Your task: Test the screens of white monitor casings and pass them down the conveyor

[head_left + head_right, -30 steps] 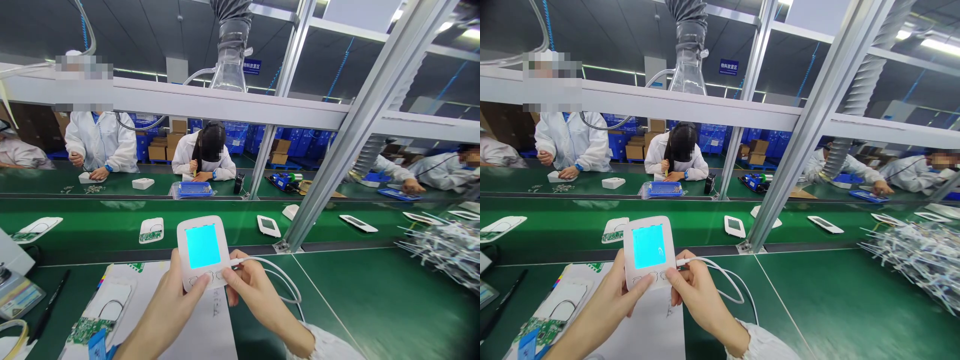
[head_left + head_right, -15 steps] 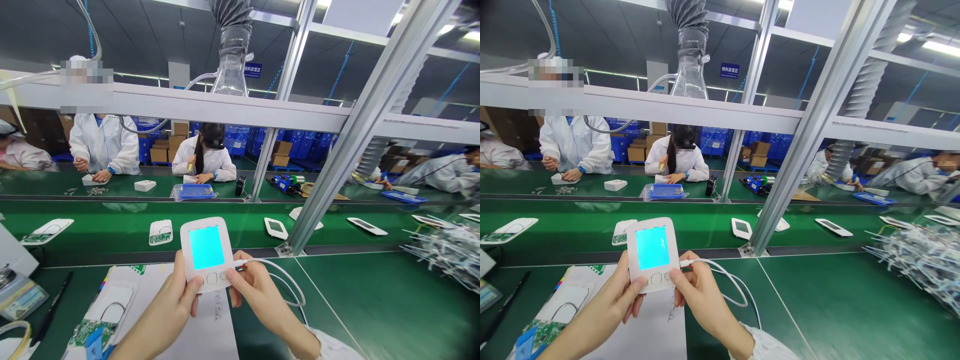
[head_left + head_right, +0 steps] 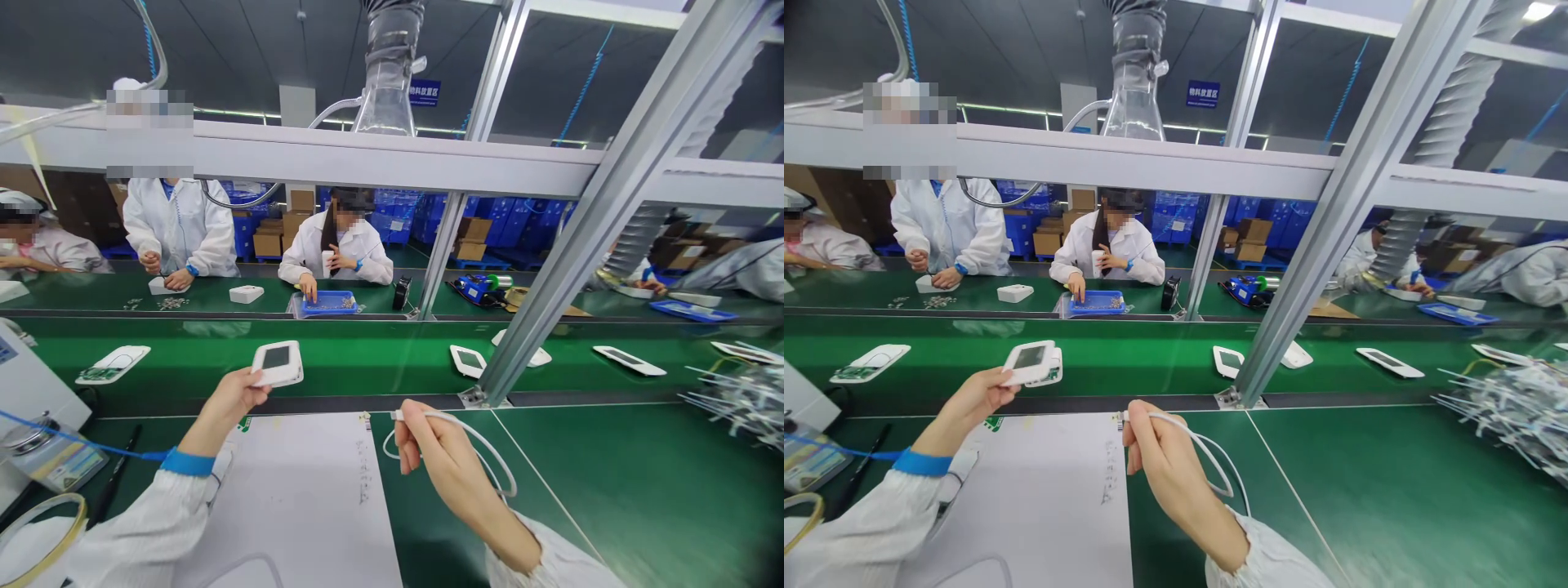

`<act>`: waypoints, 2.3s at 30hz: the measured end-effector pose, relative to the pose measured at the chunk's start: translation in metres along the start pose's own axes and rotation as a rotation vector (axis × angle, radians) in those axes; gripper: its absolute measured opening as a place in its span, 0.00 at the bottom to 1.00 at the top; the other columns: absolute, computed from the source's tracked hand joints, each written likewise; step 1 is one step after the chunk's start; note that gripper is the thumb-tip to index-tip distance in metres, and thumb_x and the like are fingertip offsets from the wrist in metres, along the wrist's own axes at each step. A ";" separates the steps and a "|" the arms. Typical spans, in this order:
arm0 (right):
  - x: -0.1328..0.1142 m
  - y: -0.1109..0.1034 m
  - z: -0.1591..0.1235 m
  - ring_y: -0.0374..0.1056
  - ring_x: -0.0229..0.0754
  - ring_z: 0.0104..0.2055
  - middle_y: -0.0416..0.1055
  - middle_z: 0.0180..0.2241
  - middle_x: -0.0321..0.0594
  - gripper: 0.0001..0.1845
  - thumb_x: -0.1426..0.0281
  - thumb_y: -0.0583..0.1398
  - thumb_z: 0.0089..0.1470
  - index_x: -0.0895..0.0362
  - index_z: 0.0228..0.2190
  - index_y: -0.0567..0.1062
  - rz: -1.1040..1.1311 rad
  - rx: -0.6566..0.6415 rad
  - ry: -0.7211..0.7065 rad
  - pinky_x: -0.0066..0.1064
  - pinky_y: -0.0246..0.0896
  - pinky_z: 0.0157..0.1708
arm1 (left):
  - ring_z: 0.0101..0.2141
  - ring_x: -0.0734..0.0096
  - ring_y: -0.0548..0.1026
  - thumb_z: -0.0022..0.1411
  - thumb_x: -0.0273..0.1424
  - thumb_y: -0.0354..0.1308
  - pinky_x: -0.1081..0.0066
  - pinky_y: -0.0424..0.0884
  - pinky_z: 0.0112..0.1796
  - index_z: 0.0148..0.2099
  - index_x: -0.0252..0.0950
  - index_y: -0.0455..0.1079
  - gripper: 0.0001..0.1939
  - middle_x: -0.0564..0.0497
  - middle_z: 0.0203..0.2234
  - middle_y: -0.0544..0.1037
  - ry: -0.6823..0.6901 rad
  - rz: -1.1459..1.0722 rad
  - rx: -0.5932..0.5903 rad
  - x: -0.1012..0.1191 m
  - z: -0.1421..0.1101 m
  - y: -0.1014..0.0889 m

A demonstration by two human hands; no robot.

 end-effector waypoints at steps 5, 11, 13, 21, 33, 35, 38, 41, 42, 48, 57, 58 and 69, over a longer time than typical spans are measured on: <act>-0.001 0.004 -0.001 0.65 0.45 0.28 0.64 0.17 0.39 0.35 0.50 0.44 0.67 0.52 0.13 0.63 -0.022 -0.045 -0.003 0.36 0.56 0.34 | 0.38 0.67 0.76 0.67 0.33 0.57 0.64 0.76 0.36 0.51 0.33 0.69 0.12 0.47 0.44 0.75 0.081 0.161 0.263 -0.007 0.039 -0.043; 0.002 0.007 -0.004 0.65 0.43 0.26 0.64 0.16 0.35 0.32 0.52 0.44 0.68 0.53 0.16 0.64 -0.013 -0.071 -0.012 0.35 0.56 0.36 | 0.47 0.58 0.74 0.66 0.33 0.59 0.54 0.73 0.46 0.54 0.34 0.68 0.16 0.44 0.52 0.72 0.113 0.589 0.166 -0.032 0.080 0.026; 0.000 0.007 -0.006 0.65 0.41 0.26 0.64 0.17 0.35 0.32 0.53 0.45 0.68 0.54 0.16 0.63 -0.004 -0.080 -0.024 0.34 0.56 0.35 | 0.51 0.56 0.72 0.65 0.33 0.59 0.51 0.71 0.49 0.55 0.35 0.68 0.17 0.43 0.54 0.70 0.118 0.711 0.151 -0.033 0.094 0.048; -0.006 0.007 -0.010 0.67 0.42 0.31 0.67 0.19 0.36 0.34 0.54 0.45 0.69 0.55 0.15 0.65 -0.044 -0.095 -0.044 0.32 0.55 0.41 | 0.48 0.58 0.74 0.65 0.34 0.59 0.53 0.72 0.47 0.52 0.34 0.69 0.15 0.45 0.50 0.73 0.123 0.816 0.070 -0.016 0.095 0.079; -0.001 0.012 -0.001 0.62 0.35 0.22 0.62 0.20 0.33 0.31 0.53 0.47 0.68 0.57 0.20 0.66 0.217 -0.089 -0.027 0.27 0.57 0.24 | 0.39 0.58 0.78 0.56 0.42 0.58 0.63 0.75 0.38 0.47 0.34 0.63 0.21 0.45 0.37 0.79 0.182 0.011 -0.193 0.018 -0.075 0.106; 0.000 0.013 -0.002 0.63 0.35 0.22 0.62 0.20 0.34 0.30 0.52 0.48 0.67 0.57 0.20 0.66 0.265 -0.085 -0.025 0.26 0.57 0.23 | 0.40 0.56 0.78 0.54 0.42 0.62 0.63 0.76 0.38 0.49 0.34 0.66 0.24 0.44 0.39 0.80 0.127 -0.122 -0.249 0.017 -0.090 0.113; -0.002 0.012 -0.004 0.63 0.34 0.22 0.62 0.20 0.34 0.31 0.52 0.48 0.67 0.58 0.20 0.66 0.285 -0.074 -0.042 0.25 0.57 0.23 | 0.43 0.55 0.78 0.51 0.34 0.69 0.64 0.76 0.40 0.50 0.35 0.69 0.25 0.45 0.42 0.80 0.039 -0.369 -0.264 0.013 -0.099 0.117; -0.006 0.011 -0.005 0.62 0.34 0.21 0.62 0.20 0.34 0.31 0.51 0.48 0.67 0.58 0.19 0.66 0.291 -0.078 -0.054 0.25 0.58 0.23 | 0.43 0.55 0.78 0.51 0.30 0.70 0.64 0.76 0.43 0.52 0.36 0.72 0.25 0.45 0.42 0.81 0.008 -0.475 -0.258 0.011 -0.102 0.119; -0.006 0.011 -0.005 0.62 0.33 0.21 0.61 0.21 0.34 0.32 0.51 0.48 0.67 0.58 0.19 0.66 0.292 -0.076 -0.056 0.25 0.58 0.23 | 0.44 0.55 0.78 0.52 0.29 0.69 0.64 0.76 0.44 0.53 0.36 0.72 0.25 0.45 0.42 0.81 0.003 -0.484 -0.264 0.010 -0.102 0.120; -0.003 0.011 -0.005 0.61 0.33 0.19 0.60 0.17 0.32 0.31 0.49 0.49 0.65 0.57 0.19 0.65 0.383 -0.061 -0.001 0.24 0.57 0.21 | 0.47 0.52 0.78 0.54 0.28 0.69 0.61 0.76 0.47 0.60 0.40 0.68 0.31 0.45 0.46 0.81 -0.037 -0.509 -0.346 0.002 -0.103 0.125; -0.001 0.011 -0.007 0.59 0.33 0.17 0.58 0.15 0.30 0.31 0.49 0.50 0.65 0.57 0.19 0.64 0.422 -0.042 0.003 0.24 0.55 0.20 | 0.48 0.51 0.77 0.52 0.26 0.70 0.60 0.76 0.49 0.61 0.43 0.67 0.35 0.47 0.47 0.80 -0.034 -0.548 -0.326 0.003 -0.101 0.124; 0.000 0.010 -0.008 0.59 0.33 0.17 0.58 0.15 0.30 0.31 0.50 0.49 0.65 0.57 0.18 0.64 0.425 -0.031 0.001 0.24 0.55 0.21 | 0.48 0.51 0.77 0.51 0.27 0.70 0.60 0.76 0.48 0.61 0.42 0.68 0.34 0.47 0.47 0.81 -0.037 -0.548 -0.325 0.004 -0.102 0.124; -0.009 0.007 -0.010 0.60 0.34 0.20 0.59 0.16 0.32 0.32 0.53 0.46 0.68 0.56 0.17 0.63 0.273 -0.014 -0.074 0.27 0.56 0.25 | 0.46 0.50 0.78 0.45 0.28 0.73 0.60 0.78 0.46 0.56 0.42 0.73 0.33 0.48 0.45 0.81 -0.031 -0.554 -0.264 0.007 -0.104 0.123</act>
Point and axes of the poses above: each hand's wrist, its own z-axis towards the middle knuckle, its own y-axis out of the palm, x = y × z, the point moved 8 cm from there along z, towards the middle knuckle
